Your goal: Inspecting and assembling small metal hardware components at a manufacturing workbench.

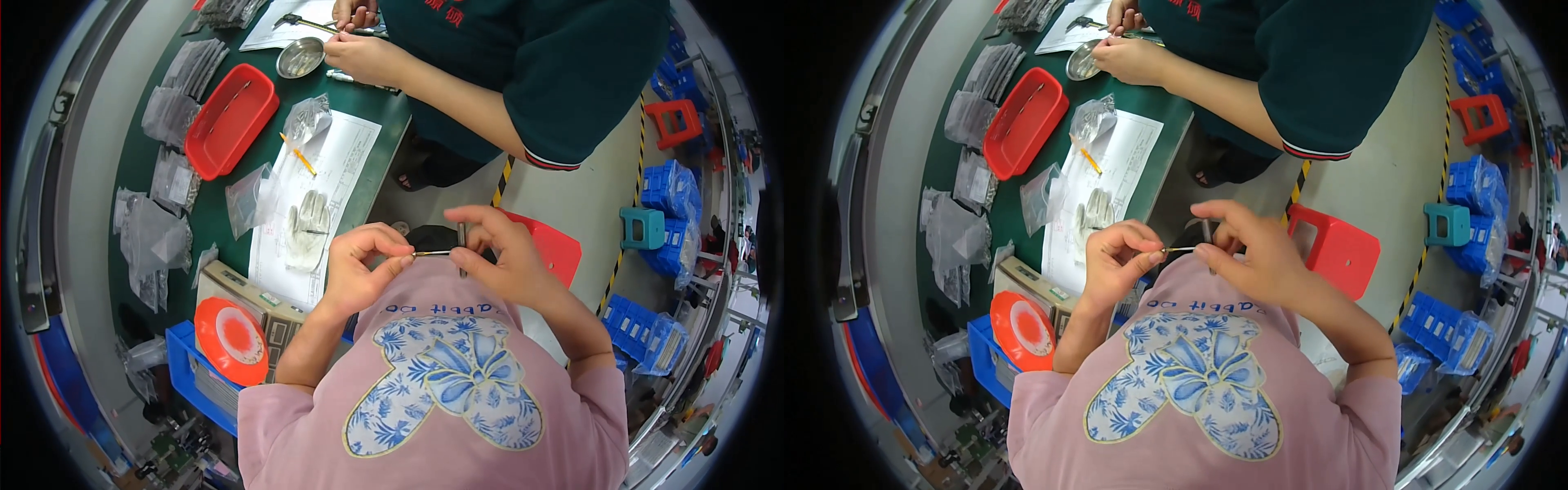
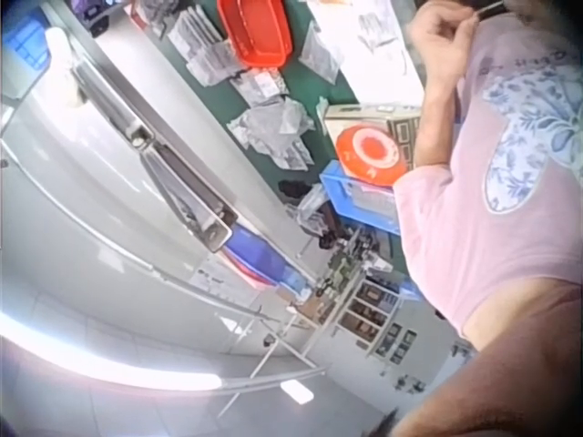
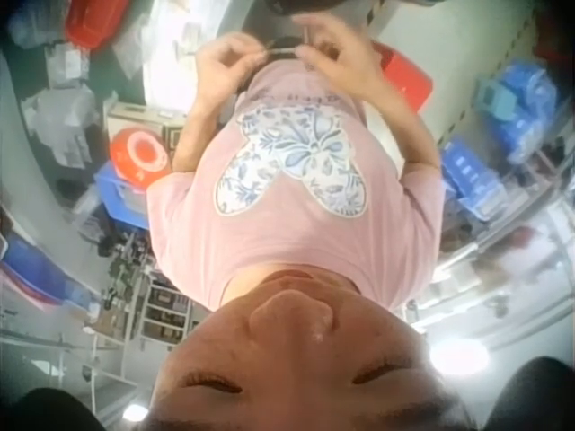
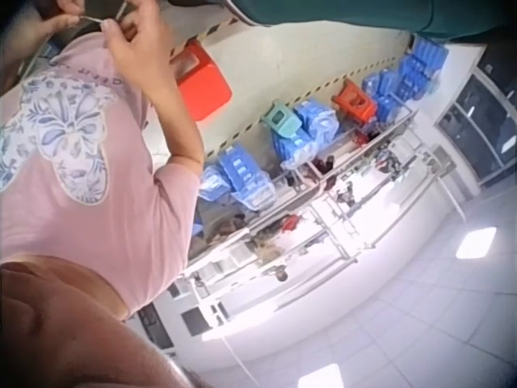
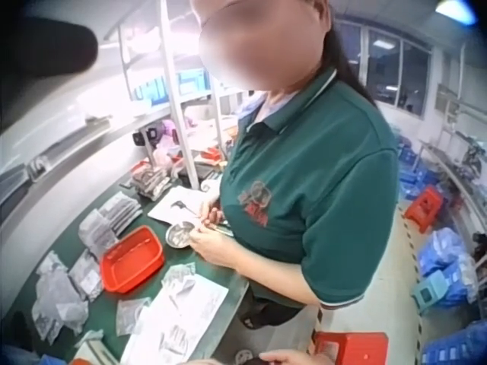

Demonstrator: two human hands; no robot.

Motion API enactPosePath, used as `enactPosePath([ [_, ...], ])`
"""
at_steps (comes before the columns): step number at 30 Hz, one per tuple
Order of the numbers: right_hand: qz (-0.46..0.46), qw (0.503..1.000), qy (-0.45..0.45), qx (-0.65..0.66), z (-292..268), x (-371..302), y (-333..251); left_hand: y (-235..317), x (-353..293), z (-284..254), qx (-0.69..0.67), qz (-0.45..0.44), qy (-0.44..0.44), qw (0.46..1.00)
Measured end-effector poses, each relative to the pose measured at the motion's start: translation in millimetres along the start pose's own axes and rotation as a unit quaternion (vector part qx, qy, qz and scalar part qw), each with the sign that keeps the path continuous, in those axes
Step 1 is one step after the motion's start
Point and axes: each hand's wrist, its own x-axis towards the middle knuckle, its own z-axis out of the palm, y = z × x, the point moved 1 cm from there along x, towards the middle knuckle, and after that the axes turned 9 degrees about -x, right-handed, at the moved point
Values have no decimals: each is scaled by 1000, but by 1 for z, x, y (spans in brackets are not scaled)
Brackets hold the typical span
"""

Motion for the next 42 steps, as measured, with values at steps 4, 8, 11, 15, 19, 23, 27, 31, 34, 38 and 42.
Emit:
enactPosePath([
  [4, 39, 996, 76, -5, 5, -3, -1, 0, 1, 0, -8, 0, 2, 1000],
  [8, -308, 885, 168, -306, -7, 7, 1, 1, 0, -2, -67, -35, 6, 997],
  [11, -270, 890, 155, -333, -10, 4, -3, 1, 1, -1, -27, 2, -14, 1000],
  [15, -148, 949, 64, -270, -4, 1, 3, 2, 0, 0, -31, 1, -22, 999],
  [19, -291, 866, 183, -364, -4, 4, -1, -1, 0, -5, -86, -29, -12, 996],
  [23, -353, 811, 192, -426, -11, 5, -9, -2, -2, -7, -135, -70, -15, 988],
  [27, -359, 820, 155, -418, -10, 6, -7, -2, -2, -4, -135, -64, -39, 988],
  [31, -204, 939, 29, -276, -3, 4, 2, 0, -1, -2, -42, -7, -45, 998],
  [34, -158, 951, 71, -257, 1, 3, 1, 7, -1, 5, -27, -35, -20, 999],
  [38, -195, 940, 123, -251, 1, 5, 0, 5, 1, 6, 34, -58, -67, 996],
  [42, -277, 907, 155, -277, -3, 8, -4, 3, -1, 6, -4, -85, -125, 988],
])
